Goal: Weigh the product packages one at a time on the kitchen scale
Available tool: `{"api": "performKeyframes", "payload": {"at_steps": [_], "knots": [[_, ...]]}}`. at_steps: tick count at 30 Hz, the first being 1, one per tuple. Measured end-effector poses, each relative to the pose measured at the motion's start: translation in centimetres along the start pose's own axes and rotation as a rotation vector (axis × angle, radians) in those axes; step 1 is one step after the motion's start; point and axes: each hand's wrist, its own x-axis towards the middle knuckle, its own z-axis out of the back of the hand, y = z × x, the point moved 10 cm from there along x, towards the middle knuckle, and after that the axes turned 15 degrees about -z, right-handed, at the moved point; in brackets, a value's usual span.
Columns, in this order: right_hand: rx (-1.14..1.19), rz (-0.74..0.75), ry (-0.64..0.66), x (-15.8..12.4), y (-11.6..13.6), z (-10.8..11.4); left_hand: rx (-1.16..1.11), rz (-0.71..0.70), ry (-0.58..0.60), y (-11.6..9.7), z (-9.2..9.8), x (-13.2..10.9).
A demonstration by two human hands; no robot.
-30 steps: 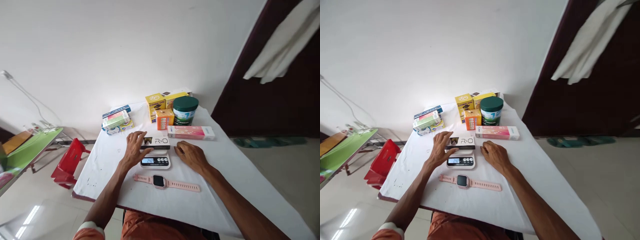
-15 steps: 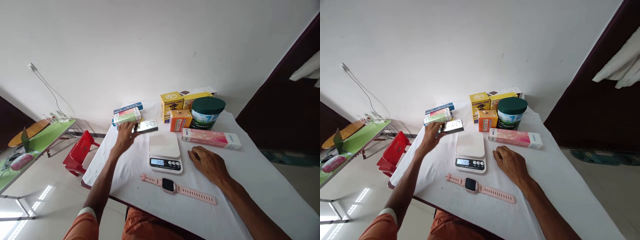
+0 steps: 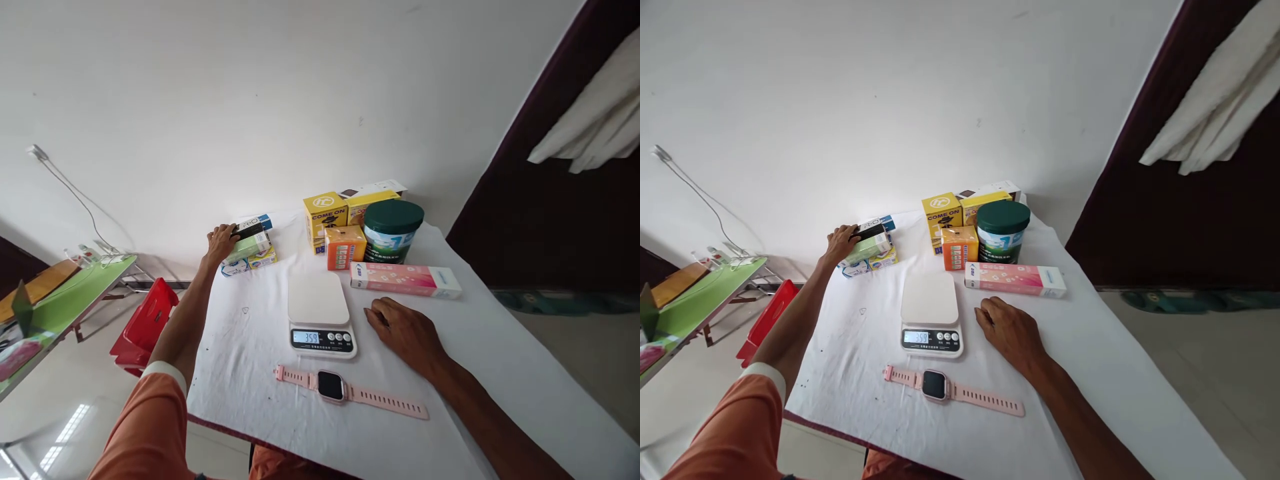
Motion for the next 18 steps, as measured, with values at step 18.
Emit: {"api": "performKeyframes", "payload": {"at_steps": [18], "knots": [[-0.095, -0.113, 0.166, 0.3, 0.6, 0.4, -0.133, -0.924, 0.169, -39.5, -6.7, -2.0]]}}
